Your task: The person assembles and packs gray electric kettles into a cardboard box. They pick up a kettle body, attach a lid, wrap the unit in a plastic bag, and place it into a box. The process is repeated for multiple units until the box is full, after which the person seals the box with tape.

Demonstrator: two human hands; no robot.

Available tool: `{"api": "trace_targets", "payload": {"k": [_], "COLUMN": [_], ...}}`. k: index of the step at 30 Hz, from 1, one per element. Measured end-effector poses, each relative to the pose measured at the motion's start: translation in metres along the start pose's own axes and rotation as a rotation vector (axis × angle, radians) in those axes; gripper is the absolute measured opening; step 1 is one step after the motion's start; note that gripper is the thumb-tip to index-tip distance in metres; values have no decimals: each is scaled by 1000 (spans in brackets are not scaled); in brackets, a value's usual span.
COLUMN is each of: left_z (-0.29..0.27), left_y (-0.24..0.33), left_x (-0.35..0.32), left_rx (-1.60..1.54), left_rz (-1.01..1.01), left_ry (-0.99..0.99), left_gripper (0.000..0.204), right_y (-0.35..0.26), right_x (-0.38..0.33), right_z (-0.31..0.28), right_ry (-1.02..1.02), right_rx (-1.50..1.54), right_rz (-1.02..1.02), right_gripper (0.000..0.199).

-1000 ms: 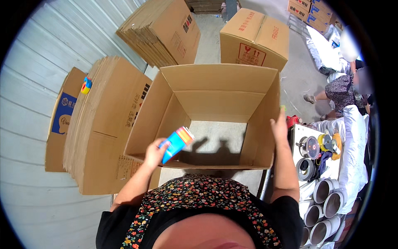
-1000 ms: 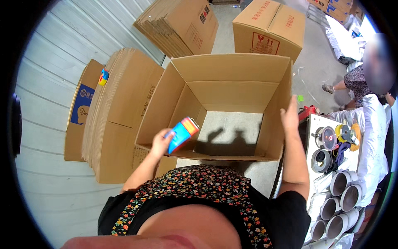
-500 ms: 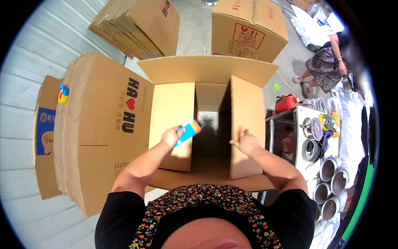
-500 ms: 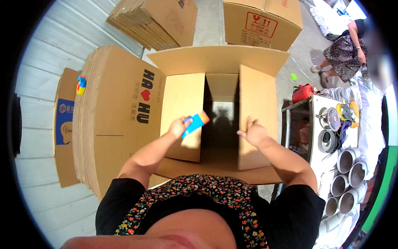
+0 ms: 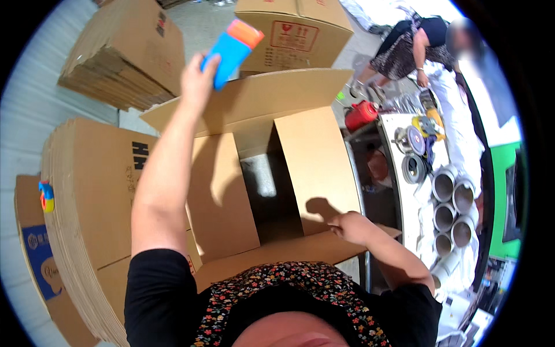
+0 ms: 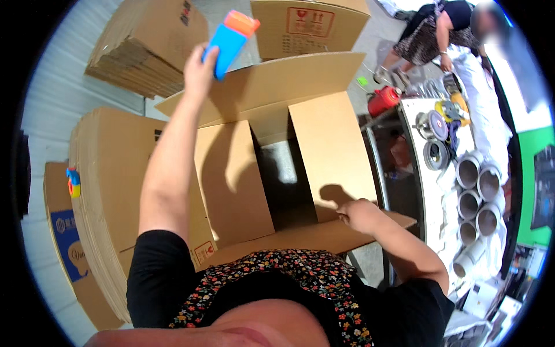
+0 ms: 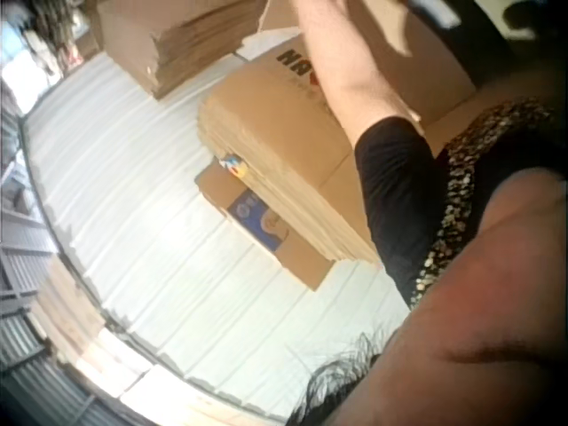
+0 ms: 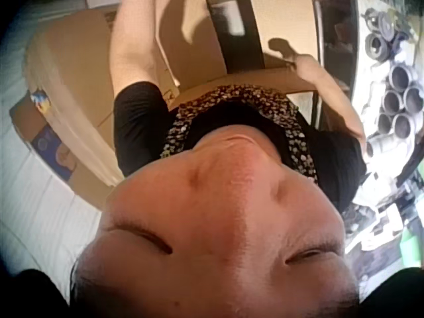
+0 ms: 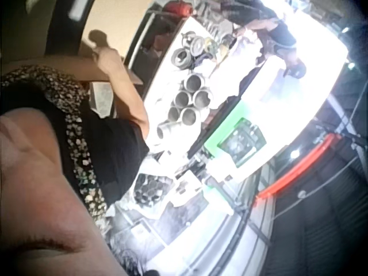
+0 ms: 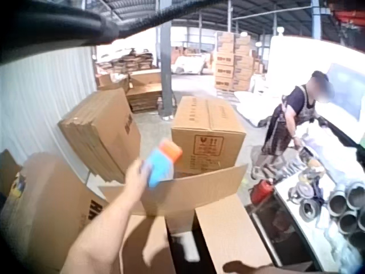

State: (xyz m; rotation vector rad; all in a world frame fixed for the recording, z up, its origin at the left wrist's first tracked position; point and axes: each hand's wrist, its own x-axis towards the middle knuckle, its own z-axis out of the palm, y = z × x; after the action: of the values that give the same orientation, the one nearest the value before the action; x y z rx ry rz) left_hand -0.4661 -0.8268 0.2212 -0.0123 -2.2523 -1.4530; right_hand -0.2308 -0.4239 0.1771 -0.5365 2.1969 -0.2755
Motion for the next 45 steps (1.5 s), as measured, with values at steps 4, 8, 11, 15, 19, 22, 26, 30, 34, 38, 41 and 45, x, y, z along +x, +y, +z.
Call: {"api": "trace_targets", "payload": {"k": [4,8,11,15,19,22,26,30,34,38,41,45], "left_z": [-16,22,22,20,27,25,33,53,128,236,269,261], "left_y": [-95,-105,-101,-69,-82,-91,-88,-71,-41,4,15,3], "left_x": [44,-101,-178,-219,-273,-284,-276,-265,-239,-205,-200,-207], "left_rx": [8,249,75,-196,-164,-151,-68,50,234,471,645,586], "left_rz": [-331,-394,-623,-771,-750,-768,-710,-728,-629,-528,-434,-402], "left_ry": [-318,-526,-528,-527,-641,-579,-638,-658,-737,-866,-966,-940], "left_gripper": [51,42,35,26,23,23,24,29,34,39,41,39], "right_y": [-15,-8,4,53,65,43,8,5,115,292,303,327], "right_x": [-77,-35,60,191,223,204,213,219,185,174,231,279], "right_z": [15,10,-16,33,47,52,54,53,25,7,60,117], "right_ry": [406,767,856,827,929,959,-115,200,735,879,561,378], "right_rx": [-109,-115,-132,-135,-37,679,2021,1657,1294,823,512,904], "right_rz": [75,-19,-130,-6,-124,-304,172,-42,45,315,490,551], "right_gripper": [24,26,40,50,45,37,29,25,21,33,38,55]}}
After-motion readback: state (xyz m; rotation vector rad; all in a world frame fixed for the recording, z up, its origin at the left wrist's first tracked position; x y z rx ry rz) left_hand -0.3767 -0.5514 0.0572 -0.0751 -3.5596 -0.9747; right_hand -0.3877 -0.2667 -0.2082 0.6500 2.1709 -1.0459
